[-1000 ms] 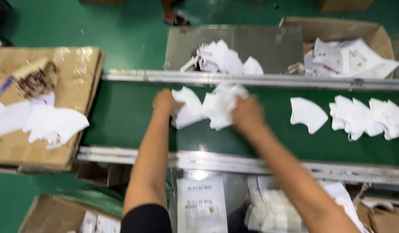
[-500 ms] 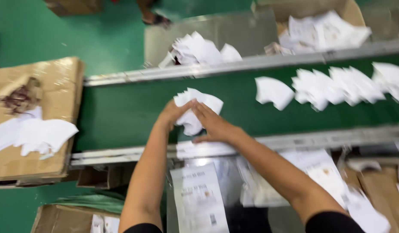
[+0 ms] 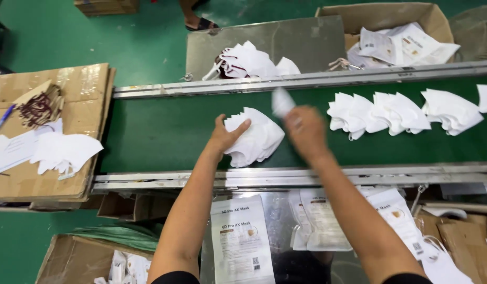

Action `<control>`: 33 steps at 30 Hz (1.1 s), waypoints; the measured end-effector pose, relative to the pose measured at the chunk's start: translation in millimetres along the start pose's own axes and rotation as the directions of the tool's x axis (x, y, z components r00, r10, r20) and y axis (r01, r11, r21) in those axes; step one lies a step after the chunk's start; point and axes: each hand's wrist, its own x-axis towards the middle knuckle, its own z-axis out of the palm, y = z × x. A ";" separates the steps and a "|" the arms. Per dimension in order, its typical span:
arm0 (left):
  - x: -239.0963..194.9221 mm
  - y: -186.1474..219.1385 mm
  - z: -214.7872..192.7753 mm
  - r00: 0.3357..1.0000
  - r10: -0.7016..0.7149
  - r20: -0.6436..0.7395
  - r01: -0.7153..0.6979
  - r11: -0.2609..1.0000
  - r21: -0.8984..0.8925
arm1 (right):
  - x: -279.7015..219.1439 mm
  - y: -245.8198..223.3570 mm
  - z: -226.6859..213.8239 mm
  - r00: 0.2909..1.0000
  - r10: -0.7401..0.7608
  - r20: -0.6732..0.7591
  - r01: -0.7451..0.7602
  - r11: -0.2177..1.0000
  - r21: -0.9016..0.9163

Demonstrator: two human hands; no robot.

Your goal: The person is sorting and packaging white face masks into plastic bags on a conveyor belt.

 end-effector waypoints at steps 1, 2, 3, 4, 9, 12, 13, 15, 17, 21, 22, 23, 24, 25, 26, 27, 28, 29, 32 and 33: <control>7.8 -10.4 8.2 0.997 -0.045 0.060 0.052 0.991 -0.121 | -18.0 -1.3 18.6 0.972 -0.075 0.224 0.060 0.995 0.073; 15.4 -19.9 16.4 0.989 -0.082 0.124 0.110 0.965 -0.238 | -35.5 -2.7 36.3 0.888 -0.162 0.430 0.103 0.982 0.157; 15.2 -23.7 21.2 0.991 -0.063 0.117 0.090 0.967 -0.237 | -37.0 -11.1 22.6 0.894 -0.171 0.414 0.115 0.981 0.157; 14.7 -26.8 25.1 0.978 0.190 0.086 -0.184 0.981 -0.067 | -38.7 -20.4 8.2 0.888 -0.176 0.426 0.099 0.975 0.197; -52.6 60.6 8.5 0.849 0.508 0.147 -0.529 0.825 0.199 | 4.8 -20.0 -53.7 0.979 -0.196 0.051 0.182 0.960 0.212; -87.5 79.9 12.8 0.866 0.403 0.297 -0.497 0.762 0.414 | -4.2 0.0 -27.0 0.962 -0.143 0.232 0.040 0.916 0.399; -85.2 78.9 16.7 0.872 0.373 0.317 -0.485 0.742 0.463 | 0.9 -5.7 -17.7 0.921 -0.100 0.377 -0.064 0.915 0.399; -64.1 64.4 28.5 0.880 0.340 0.333 -0.471 0.720 0.509 | 9.9 -17.9 -12.0 0.855 -0.060 0.515 -0.166 0.909 0.382; -42.0 17.3 49.8 0.860 0.410 0.304 -0.509 0.731 0.453 | -5.4 -29.7 -15.6 0.837 -0.168 0.521 -0.138 0.856 0.498; -84.1 55.8 31.6 0.883 0.349 0.313 -0.464 0.747 0.475 | 13.8 -28.3 -35.0 0.882 -0.394 0.260 0.283 0.882 0.376; -86.3 52.5 32.9 0.890 0.342 0.300 -0.451 0.754 0.479 | 8.2 -26.0 -33.3 0.854 -0.256 0.453 0.077 0.923 0.376; -81.7 54.6 33.0 0.893 0.349 0.282 -0.447 0.753 0.483 | 10.8 -22.9 -31.4 0.774 -0.127 0.621 -0.114 0.936 0.334; -78.7 53.7 30.6 0.895 0.347 0.280 -0.443 0.757 0.480 | 5.9 -18.4 -29.7 0.770 -0.128 0.625 -0.114 0.936 0.332; -75.5 53.5 27.9 0.877 0.409 0.253 -0.481 0.736 0.477 | 2.4 -14.0 -28.2 0.849 -0.134 0.511 -0.044 0.946 0.322; -73.2 53.5 25.4 0.854 0.470 0.225 -0.517 0.712 0.475 | -1.5 -9.6 -27.5 0.910 -0.147 0.387 0.025 0.953 0.303; -75.1 49.3 27.2 0.855 0.468 0.222 -0.514 0.714 0.476 | -1.9 -11.9 -27.2 0.909 -0.149 0.389 0.025 0.952 0.305; -77.4 46.0 29.1 0.830 0.501 0.247 -0.551 0.661 0.509 | -2.0 -14.3 -27.9 0.895 -0.169 0.413 0.054 0.960 0.275; -74.7 46.9 27.8 0.796 0.540 0.272 -0.590 0.595 0.546 | 3.9 -17.7 -27.1 0.885 -0.192 0.425 0.091 0.965 0.247; -68.6 16.1 47.2 0.734 0.643 0.218 -0.652 0.578 0.491 | -8.3 -37.0 -18.3 0.918 -0.189 0.348 0.046 0.924 0.381; -71.1 32.6 41.0 0.715 0.668 0.206 -0.664 0.557 0.499 | -4.7 -35.3 -17.7 0.923 -0.210 0.322 0.077 0.922 0.379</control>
